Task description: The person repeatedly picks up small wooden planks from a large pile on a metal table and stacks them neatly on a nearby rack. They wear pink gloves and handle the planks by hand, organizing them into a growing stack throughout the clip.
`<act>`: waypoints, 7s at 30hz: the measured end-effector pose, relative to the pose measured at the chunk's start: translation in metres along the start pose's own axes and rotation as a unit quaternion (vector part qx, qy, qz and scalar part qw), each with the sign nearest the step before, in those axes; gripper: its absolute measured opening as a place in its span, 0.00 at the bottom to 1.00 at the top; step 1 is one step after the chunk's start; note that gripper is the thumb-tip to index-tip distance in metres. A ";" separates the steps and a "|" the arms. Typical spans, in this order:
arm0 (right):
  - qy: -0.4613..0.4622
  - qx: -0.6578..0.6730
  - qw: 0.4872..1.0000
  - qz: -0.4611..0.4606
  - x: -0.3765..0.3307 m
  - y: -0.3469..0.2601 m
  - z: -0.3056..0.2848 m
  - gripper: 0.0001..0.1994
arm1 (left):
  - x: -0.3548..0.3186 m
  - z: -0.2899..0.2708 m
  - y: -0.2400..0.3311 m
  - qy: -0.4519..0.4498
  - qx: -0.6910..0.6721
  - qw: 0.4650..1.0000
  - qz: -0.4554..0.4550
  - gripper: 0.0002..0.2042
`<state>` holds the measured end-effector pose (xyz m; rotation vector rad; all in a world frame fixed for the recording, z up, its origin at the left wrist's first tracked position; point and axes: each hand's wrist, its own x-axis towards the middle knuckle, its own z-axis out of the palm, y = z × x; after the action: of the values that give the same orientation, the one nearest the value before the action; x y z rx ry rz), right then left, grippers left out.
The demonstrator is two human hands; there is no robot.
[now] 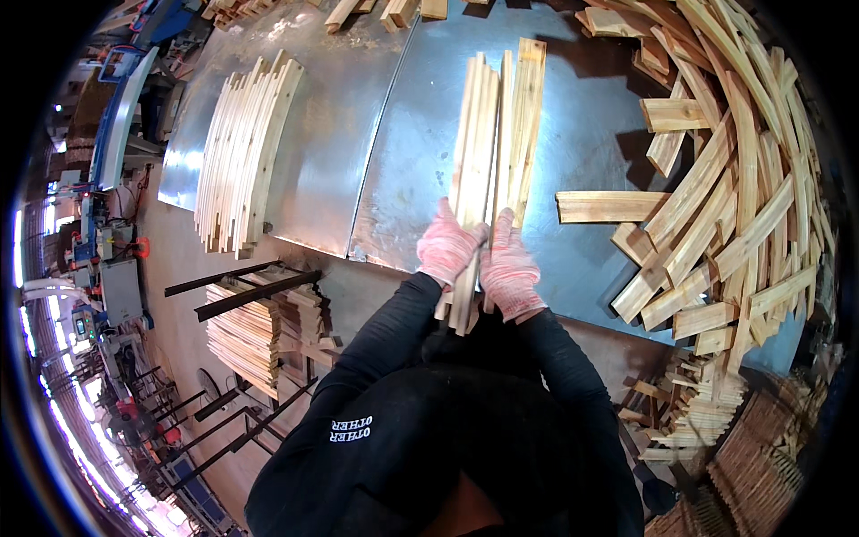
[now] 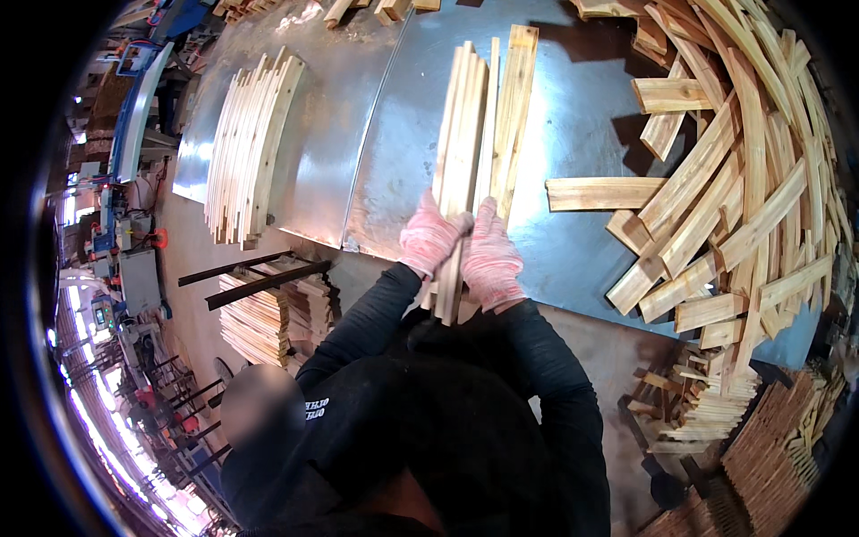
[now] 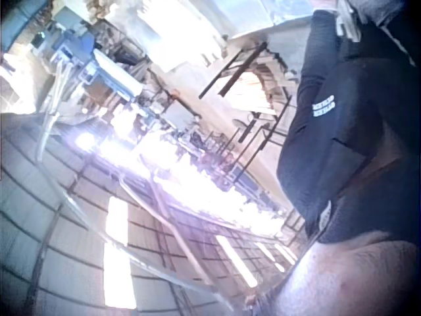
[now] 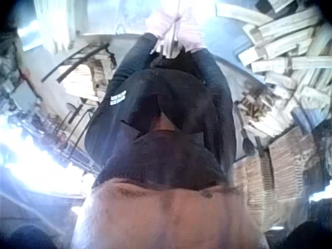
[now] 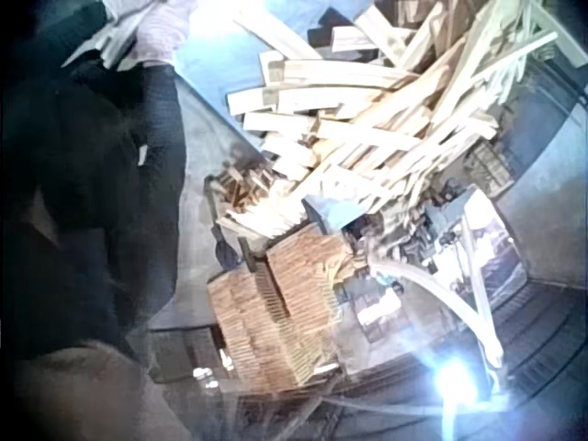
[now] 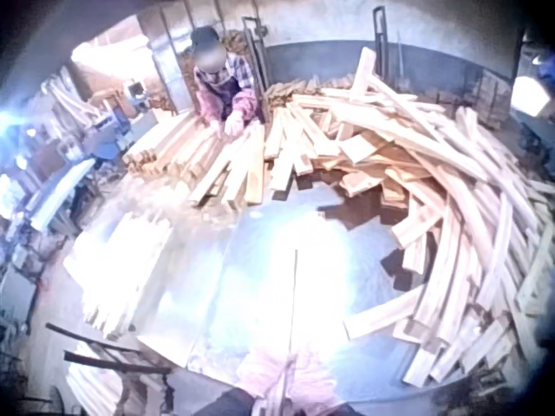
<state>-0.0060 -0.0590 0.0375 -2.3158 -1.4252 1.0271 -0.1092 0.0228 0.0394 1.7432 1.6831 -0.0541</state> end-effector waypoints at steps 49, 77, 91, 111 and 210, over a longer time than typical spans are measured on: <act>-0.129 0.559 0.819 0.007 0.095 -0.133 0.104 0.61 | 0.029 -0.105 -0.179 0.124 -0.230 0.965 0.021 0.23; 0.506 -0.175 0.806 0.253 0.049 0.157 -0.253 0.37 | 0.072 -0.150 -0.142 0.058 -0.074 0.974 0.205 0.38; -0.027 0.005 0.995 -0.097 -0.015 0.213 -0.345 0.35 | -0.001 0.132 0.280 -0.413 -0.602 0.677 0.094 0.25; 0.168 -0.213 0.938 -0.218 0.033 0.258 -0.368 0.46 | 0.059 0.123 0.320 -0.091 -0.768 0.633 -0.034 0.17; 0.018 -0.051 0.981 -0.185 0.107 -0.032 -0.297 0.35 | 0.020 0.057 0.212 0.045 -0.847 0.517 0.114 0.30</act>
<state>0.2009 0.0949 0.2231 -2.0100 -1.8398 0.8156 0.1073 0.0309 0.0813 0.2768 0.6468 1.3458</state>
